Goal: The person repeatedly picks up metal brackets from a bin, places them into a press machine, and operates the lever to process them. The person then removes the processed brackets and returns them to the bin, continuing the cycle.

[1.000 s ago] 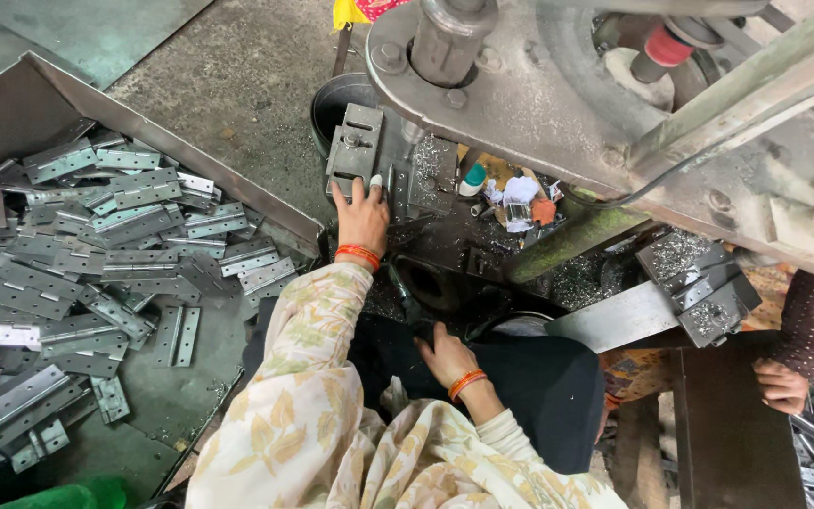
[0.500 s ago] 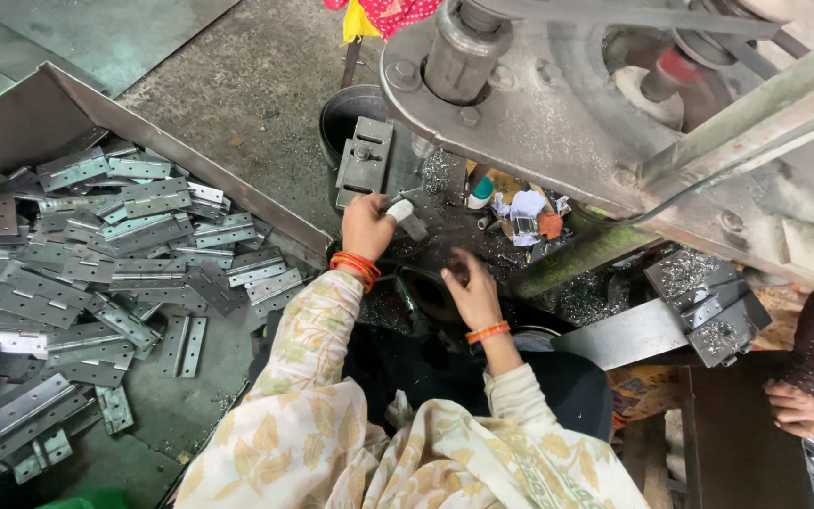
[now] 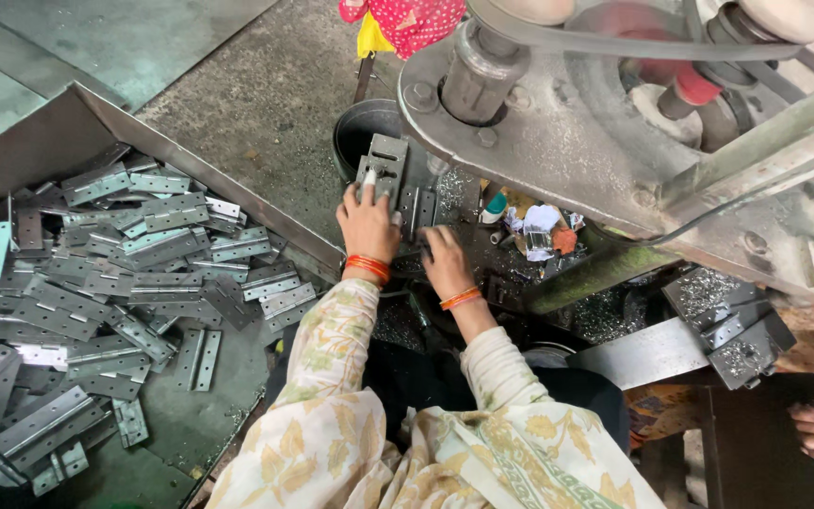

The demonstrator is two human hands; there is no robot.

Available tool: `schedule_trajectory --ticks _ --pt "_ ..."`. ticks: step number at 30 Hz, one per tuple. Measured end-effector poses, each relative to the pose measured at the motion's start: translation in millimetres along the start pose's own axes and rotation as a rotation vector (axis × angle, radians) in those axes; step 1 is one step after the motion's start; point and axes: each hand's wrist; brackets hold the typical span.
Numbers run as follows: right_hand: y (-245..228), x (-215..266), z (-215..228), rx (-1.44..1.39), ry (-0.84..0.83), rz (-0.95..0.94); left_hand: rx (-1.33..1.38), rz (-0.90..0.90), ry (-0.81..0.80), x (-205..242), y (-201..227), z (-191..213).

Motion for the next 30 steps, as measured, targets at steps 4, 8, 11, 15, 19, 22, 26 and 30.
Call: schedule_trajectory --ticks 4,8,11,15,19,22,26,30 --pt "-19.5 25.4 6.5 -0.044 0.003 -0.095 -0.111 -0.193 -0.232 14.3 9.5 -9.2" --pt "-43.4 79.5 35.2 0.043 -0.141 -0.269 -0.296 -0.238 -0.284 16.0 19.5 -24.9" --pt "-57.8 126.2 49.7 0.232 -0.455 -0.524 -0.357 -0.216 -0.294 9.2 27.5 -33.9" --pt "-48.6 184.3 33.0 0.205 -0.564 -0.818 -0.365 -0.207 -0.34 2.6 34.3 -40.3" --pt "-2.6 214.8 -11.9 0.163 -0.626 -0.891 -0.349 -0.205 -0.304 4.5 31.7 -39.9" --pt "18.2 228.3 -37.0 0.113 -0.651 -0.953 -0.343 -0.215 -0.243 6.8 28.4 -38.2" --pt "14.8 225.4 -26.5 0.093 -0.634 -0.908 -0.334 -0.206 -0.238 16.6 23.9 -39.3" --pt "-0.9 215.9 11.4 0.119 -0.606 -0.845 -0.313 -0.162 -0.325 3.0 27.9 -49.6"
Point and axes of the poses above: each hand's wrist, its own x-axis away from the middle knuckle, its own z-axis out of the back of the hand, y = z × x, and after that the axes turned 13 degrees about -x, right-handed
